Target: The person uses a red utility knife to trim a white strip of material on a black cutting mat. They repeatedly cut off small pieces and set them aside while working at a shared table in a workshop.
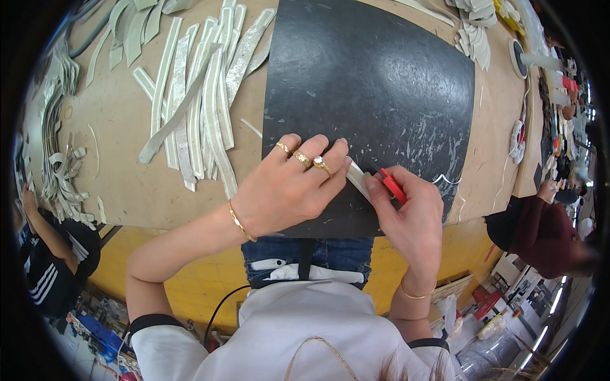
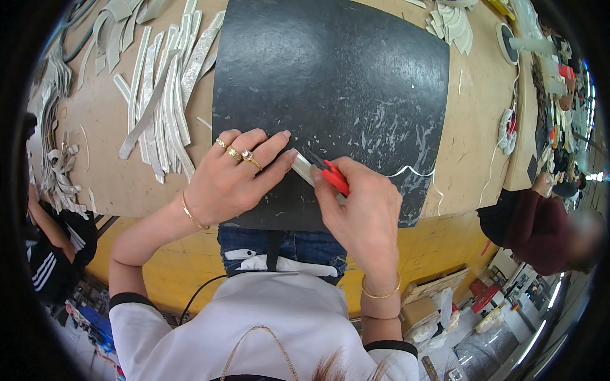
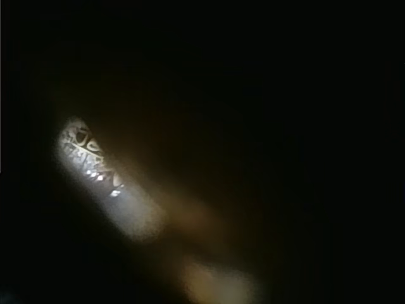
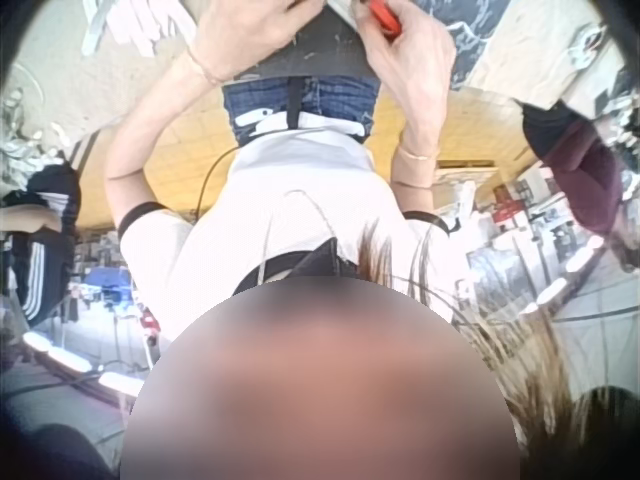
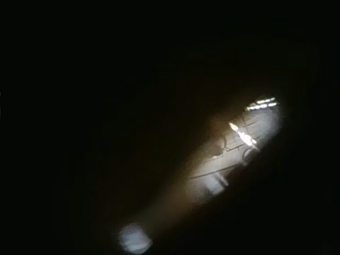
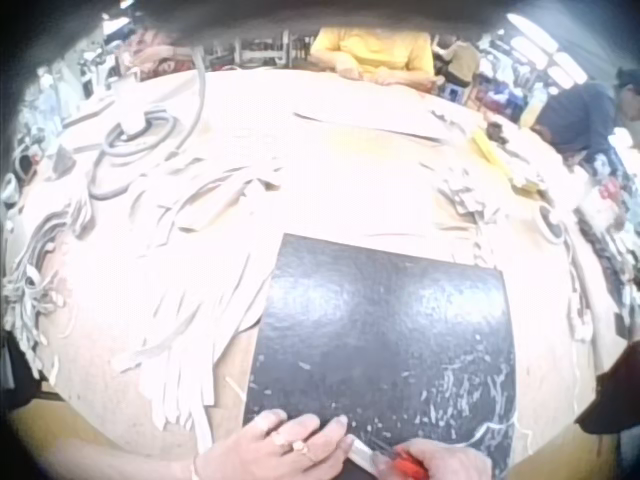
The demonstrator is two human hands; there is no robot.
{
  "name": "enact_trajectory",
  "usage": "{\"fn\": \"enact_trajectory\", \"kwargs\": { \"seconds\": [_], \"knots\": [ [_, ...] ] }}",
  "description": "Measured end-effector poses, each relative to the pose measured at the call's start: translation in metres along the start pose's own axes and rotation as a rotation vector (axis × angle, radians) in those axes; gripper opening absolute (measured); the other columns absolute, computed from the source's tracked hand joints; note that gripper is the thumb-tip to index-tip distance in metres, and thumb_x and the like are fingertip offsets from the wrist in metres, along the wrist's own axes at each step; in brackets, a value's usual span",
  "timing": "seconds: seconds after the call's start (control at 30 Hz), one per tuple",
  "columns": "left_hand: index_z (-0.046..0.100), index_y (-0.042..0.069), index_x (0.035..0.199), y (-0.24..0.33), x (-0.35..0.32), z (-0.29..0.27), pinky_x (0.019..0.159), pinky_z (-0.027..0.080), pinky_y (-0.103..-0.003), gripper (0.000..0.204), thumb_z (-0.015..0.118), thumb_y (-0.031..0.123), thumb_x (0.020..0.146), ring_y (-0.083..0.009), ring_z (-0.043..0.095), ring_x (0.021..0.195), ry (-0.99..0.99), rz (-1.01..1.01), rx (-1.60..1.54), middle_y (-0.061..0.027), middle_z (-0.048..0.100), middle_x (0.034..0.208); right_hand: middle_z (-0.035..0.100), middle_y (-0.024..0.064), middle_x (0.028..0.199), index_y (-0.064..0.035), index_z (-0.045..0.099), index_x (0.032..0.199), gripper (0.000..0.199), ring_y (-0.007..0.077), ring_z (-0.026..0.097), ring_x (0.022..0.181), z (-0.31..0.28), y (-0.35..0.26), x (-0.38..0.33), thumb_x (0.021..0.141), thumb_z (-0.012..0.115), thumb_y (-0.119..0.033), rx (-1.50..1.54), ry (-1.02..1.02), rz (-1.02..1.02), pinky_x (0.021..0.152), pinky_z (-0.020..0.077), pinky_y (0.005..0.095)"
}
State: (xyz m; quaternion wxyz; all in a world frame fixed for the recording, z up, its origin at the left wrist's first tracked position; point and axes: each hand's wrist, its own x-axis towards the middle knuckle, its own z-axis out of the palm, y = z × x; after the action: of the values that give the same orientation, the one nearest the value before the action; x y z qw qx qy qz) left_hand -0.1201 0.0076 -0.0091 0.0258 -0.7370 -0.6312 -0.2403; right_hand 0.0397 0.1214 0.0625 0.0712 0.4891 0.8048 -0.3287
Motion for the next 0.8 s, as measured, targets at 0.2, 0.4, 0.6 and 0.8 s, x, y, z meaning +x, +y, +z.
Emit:
{"fn": "enact_trajectory", "kwargs": {
  "seconds": [0.2,0.4,0.6,0.8],
  "knots": [
    [0.067,0.01,0.102,0.015,0.002,-0.006,0.077,0.045,-0.035,0.021,0.065,0.018,0.083,-0.0208,0.055,0.102,-0.101,0.04,0.261,-0.0057,0.059,0.124,0.051,0.015,0.057,-0.0005,0.061,0.072,0.029,0.0354,0.045,0.052,-0.031,0.055,-0.032,0.086,0.072,-0.023,-0.029,-0.079,0.064,0.051,0.0386,0.0381],
    [0.066,0.012,0.11,0.017,0.002,-0.008,0.08,0.045,-0.036,0.028,0.065,0.017,0.083,-0.021,0.055,0.106,-0.148,0.026,0.298,-0.0051,0.058,0.13,0.056,0.0113,0.064,0.0039,0.064,0.082,0.023,0.0245,0.048,0.056,-0.066,0.127,-0.079,0.085,0.074,-0.017,0.085,-0.064,0.254,0.055,0.0402,0.0345],
    [0.064,0.011,0.124,0.021,-0.005,-0.012,0.096,0.039,-0.037,0.045,0.071,0.017,0.08,-0.0203,0.054,0.118,-0.126,-0.151,0.135,-0.0026,0.053,0.142,0.064,0.0125,0.097,0.0013,0.067,0.097,0.022,0.023,0.062,0.077,-0.055,0.1,-0.061,0.084,0.076,-0.015,-0.164,0.38,-0.071,0.07,0.0488,0.0308],
    [0.065,0.008,0.123,0.028,-0.007,-0.007,0.101,0.038,-0.039,0.04,0.06,0.013,0.084,-0.022,0.049,0.129,-0.111,-0.078,0.167,-0.0057,0.049,0.147,0.063,0.0084,0.093,-0.0035,0.068,0.105,0.023,0.0212,0.059,0.072,-0.012,0.023,-0.022,0.087,0.073,-0.017,-0.001,0.23,-0.258,0.063,0.0431,0.0287]
  ]
}}
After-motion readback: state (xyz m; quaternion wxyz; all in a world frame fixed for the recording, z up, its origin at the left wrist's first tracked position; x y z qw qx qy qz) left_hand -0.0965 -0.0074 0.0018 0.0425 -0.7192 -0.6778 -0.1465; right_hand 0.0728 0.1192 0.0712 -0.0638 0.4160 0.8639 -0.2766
